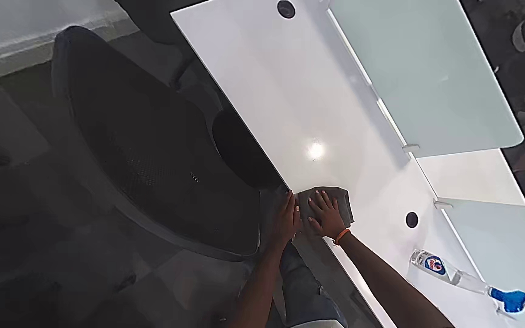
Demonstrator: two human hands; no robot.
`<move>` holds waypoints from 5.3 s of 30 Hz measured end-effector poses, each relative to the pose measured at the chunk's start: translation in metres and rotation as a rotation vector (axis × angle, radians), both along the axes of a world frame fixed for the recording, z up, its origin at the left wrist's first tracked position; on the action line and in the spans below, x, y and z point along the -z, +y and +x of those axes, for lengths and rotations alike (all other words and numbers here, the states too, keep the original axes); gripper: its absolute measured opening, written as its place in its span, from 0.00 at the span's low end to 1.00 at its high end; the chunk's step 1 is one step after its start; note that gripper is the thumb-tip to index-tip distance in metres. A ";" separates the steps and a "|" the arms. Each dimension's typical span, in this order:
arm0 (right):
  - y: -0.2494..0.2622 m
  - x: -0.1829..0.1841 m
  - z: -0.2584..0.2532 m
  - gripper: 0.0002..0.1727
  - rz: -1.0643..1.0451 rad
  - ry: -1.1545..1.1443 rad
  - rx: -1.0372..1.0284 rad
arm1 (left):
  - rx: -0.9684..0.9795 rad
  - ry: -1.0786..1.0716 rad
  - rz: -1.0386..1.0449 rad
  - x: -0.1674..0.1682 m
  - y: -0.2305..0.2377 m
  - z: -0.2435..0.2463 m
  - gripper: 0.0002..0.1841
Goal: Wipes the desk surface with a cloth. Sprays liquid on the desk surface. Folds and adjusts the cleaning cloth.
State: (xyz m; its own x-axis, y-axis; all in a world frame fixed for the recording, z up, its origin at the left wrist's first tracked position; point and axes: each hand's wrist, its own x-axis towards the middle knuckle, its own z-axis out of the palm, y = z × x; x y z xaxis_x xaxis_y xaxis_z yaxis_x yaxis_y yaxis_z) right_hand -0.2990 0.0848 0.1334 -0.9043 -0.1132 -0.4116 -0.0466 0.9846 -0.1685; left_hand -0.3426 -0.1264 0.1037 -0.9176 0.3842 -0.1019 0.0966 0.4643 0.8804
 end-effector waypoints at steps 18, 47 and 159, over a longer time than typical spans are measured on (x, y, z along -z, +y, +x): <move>-0.036 0.026 -0.150 0.33 -0.135 0.169 -0.190 | -0.368 0.114 -0.243 -0.003 0.042 -0.038 0.34; 0.080 0.016 -0.024 0.47 0.218 0.223 1.174 | 0.633 0.472 -0.309 0.002 0.159 -0.089 0.27; 0.269 0.021 -0.283 0.56 0.309 0.254 1.207 | 0.732 0.548 -0.222 0.020 0.206 -0.133 0.28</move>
State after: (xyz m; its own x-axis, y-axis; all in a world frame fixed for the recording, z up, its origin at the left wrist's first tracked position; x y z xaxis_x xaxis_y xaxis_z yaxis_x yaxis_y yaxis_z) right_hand -0.5825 0.3536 0.1120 -0.4222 0.9034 -0.0744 0.9065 0.4200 -0.0437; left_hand -0.4757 0.0794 0.0836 -0.3967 0.9083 0.1328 0.8058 0.2753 0.5243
